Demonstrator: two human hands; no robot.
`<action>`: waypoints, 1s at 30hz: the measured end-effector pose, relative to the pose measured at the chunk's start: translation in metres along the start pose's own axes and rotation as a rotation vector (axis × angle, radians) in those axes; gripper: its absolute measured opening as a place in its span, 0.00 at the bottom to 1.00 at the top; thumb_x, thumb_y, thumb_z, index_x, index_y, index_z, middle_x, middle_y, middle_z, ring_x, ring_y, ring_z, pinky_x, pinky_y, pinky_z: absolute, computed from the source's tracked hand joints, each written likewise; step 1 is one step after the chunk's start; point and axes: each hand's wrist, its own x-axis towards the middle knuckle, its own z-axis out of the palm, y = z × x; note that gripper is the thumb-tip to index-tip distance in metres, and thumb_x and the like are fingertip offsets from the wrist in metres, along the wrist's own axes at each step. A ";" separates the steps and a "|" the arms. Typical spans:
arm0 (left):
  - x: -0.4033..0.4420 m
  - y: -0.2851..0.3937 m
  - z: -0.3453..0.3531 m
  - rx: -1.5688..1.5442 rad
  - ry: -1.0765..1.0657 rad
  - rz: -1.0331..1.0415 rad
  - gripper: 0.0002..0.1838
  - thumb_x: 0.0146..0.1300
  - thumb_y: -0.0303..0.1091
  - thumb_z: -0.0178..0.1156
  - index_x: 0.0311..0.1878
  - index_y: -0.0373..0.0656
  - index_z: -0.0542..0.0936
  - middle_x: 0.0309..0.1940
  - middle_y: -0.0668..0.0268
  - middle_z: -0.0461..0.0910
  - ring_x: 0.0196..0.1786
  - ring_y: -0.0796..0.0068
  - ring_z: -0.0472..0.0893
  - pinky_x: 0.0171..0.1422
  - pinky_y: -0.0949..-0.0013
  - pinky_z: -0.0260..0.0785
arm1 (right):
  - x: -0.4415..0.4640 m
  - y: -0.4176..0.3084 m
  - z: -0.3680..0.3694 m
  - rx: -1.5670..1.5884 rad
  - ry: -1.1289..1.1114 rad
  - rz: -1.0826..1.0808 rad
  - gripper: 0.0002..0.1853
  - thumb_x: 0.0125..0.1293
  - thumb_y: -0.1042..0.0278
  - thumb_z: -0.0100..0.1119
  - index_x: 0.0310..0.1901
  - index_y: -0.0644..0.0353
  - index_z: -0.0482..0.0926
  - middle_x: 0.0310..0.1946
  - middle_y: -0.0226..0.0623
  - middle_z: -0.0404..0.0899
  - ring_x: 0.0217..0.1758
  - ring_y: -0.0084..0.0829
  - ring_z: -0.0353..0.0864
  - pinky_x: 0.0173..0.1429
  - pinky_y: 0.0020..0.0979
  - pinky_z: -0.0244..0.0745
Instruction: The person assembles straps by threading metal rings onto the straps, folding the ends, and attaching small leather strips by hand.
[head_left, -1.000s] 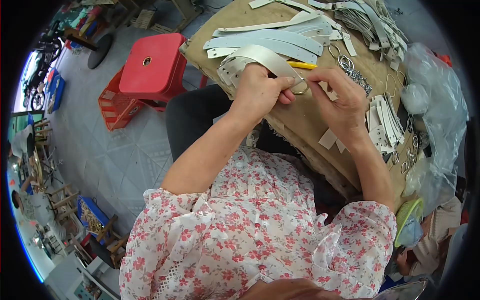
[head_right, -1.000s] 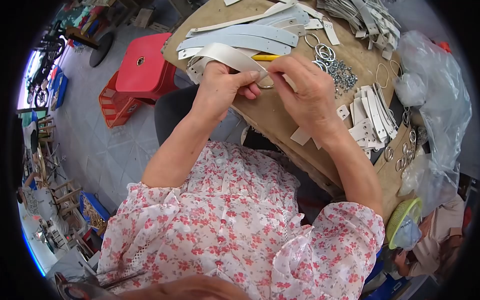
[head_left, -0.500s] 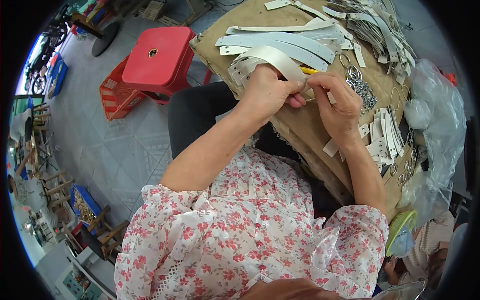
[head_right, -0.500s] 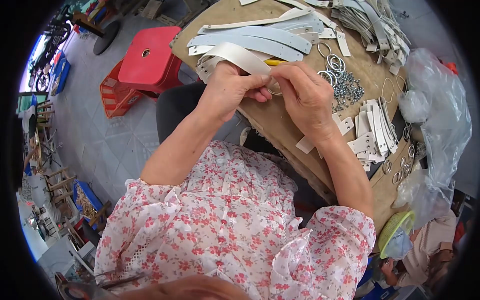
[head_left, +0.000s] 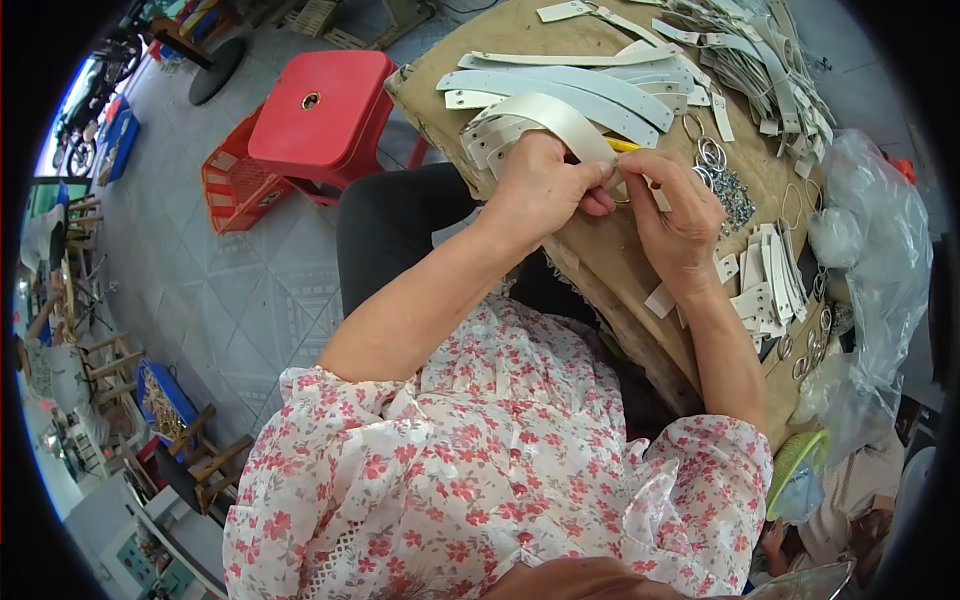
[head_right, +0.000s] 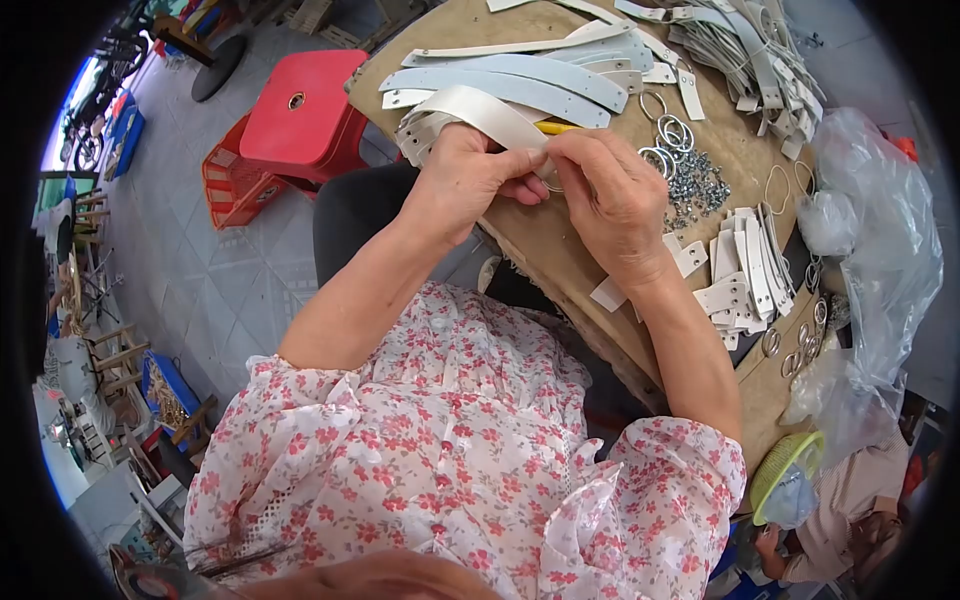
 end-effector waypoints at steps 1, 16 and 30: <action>0.000 0.000 0.000 0.000 0.001 0.001 0.08 0.60 0.22 0.55 0.39 0.27 0.79 0.30 0.59 0.81 0.26 0.73 0.81 0.30 0.74 0.77 | 0.000 0.000 0.000 0.001 0.001 0.008 0.11 0.55 0.87 0.62 0.38 0.61 0.80 0.35 0.34 0.83 0.35 0.25 0.81 0.36 0.23 0.74; 0.001 0.004 -0.003 -0.001 -0.038 -0.028 0.09 0.61 0.26 0.58 0.41 0.29 0.79 0.32 0.60 0.81 0.28 0.74 0.82 0.33 0.77 0.77 | 0.001 -0.002 0.001 0.086 -0.013 0.242 0.11 0.55 0.85 0.63 0.38 0.60 0.81 0.34 0.32 0.84 0.33 0.23 0.80 0.37 0.22 0.73; 0.003 0.002 -0.003 -0.026 -0.026 -0.038 0.09 0.61 0.26 0.59 0.40 0.29 0.80 0.32 0.59 0.81 0.28 0.75 0.82 0.33 0.77 0.76 | -0.001 0.003 0.003 0.040 0.006 0.061 0.11 0.55 0.84 0.63 0.39 0.57 0.81 0.33 0.33 0.83 0.32 0.26 0.83 0.29 0.24 0.76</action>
